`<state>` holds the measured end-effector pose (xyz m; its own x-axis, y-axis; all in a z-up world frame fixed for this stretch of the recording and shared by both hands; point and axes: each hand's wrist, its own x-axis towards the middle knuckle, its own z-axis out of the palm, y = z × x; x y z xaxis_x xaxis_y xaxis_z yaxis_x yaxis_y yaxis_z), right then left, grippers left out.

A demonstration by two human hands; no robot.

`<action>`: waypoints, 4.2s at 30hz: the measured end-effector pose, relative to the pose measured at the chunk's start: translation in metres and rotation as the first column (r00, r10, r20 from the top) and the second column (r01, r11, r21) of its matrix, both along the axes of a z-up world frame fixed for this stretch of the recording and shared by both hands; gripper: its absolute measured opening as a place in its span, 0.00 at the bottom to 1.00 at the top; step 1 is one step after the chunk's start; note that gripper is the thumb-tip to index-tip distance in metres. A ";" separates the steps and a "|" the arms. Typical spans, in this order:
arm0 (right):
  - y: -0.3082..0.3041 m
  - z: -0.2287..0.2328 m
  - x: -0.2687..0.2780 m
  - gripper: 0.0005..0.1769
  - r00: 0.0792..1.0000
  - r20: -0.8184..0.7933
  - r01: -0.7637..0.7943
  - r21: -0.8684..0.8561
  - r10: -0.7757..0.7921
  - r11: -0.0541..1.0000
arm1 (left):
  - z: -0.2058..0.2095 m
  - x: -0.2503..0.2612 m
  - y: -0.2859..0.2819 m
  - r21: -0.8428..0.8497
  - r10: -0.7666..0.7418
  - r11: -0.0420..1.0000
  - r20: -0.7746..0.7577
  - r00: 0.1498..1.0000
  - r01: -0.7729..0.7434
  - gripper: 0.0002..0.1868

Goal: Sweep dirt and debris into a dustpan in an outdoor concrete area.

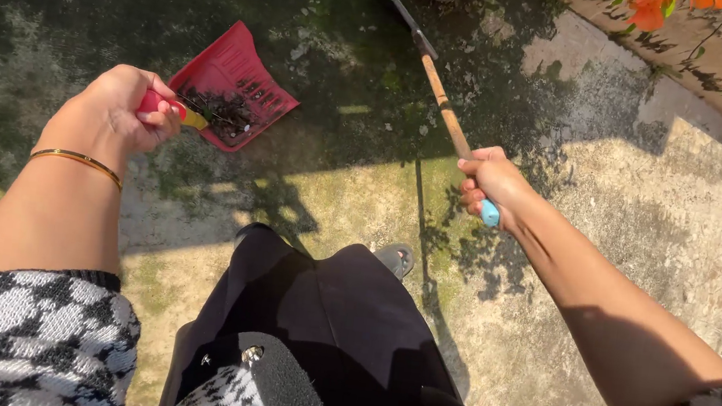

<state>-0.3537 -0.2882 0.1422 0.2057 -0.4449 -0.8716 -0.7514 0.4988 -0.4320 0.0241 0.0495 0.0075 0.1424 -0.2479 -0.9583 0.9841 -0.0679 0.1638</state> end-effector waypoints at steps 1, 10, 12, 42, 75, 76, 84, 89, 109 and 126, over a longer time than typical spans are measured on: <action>-0.022 -0.039 0.011 0.10 0.999 0.007 0.036 0.004 -0.036 0.999 | 0.001 0.006 0.000 -0.007 -0.030 1.000 -0.011 1.000 0.029 0.05; 0.156 0.027 0.017 0.24 0.828 -0.281 -0.507 -0.002 0.486 0.862 | -0.003 0.010 -0.037 0.065 -0.127 0.990 -0.007 0.992 0.127 0.06; 0.154 0.056 -0.005 0.27 0.789 -0.303 -0.545 0.055 0.534 0.837 | -0.007 0.012 -0.039 0.072 -0.126 0.990 0.029 0.992 0.124 0.06; 0.009 0.077 0.037 0.19 0.997 0.081 -0.011 0.216 -0.006 0.976 | 0.007 0.033 -0.021 0.003 -0.050 0.999 0.048 0.998 0.049 0.07; 0.019 -0.021 0.349 0.06 0.991 0.056 0.113 0.125 -0.121 0.986 | 0.030 0.327 -0.029 -0.025 -0.129 0.991 0.021 0.991 0.129 0.05; 0.037 0.000 0.352 0.09 0.991 0.085 0.092 0.131 -0.104 0.987 | 0.032 0.338 -0.028 -0.025 -0.126 0.992 0.019 0.992 0.126 0.04; -0.010 -0.009 0.488 0.12 0.989 0.145 0.018 0.033 -0.022 0.999 | 0.043 0.431 0.012 -0.091 -0.136 0.986 0.043 0.990 0.139 0.04; -0.054 -0.119 0.609 0.12 0.991 0.067 0.097 0.198 -0.113 0.975 | 0.052 0.461 0.029 -0.059 -0.183 0.981 0.034 0.983 0.184 0.01; 0.005 -0.051 0.453 0.06 0.835 0.068 0.536 0.115 -0.545 0.836 | 0.009 0.535 -0.011 -0.024 -0.329 0.944 -0.027 0.944 0.329 0.09; 0.155 0.064 0.490 0.15 0.955 0.124 0.244 0.191 -0.269 0.951 | 0.009 0.531 -0.038 0.032 -0.252 0.967 -0.031 0.967 0.253 0.11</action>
<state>0.1367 -0.1332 0.2063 0.2358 -0.3460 -0.9081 -0.5229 0.7425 -0.4187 0.5552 0.0114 0.0170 0.0539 -0.2383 -0.9697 0.9382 -0.3204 0.1309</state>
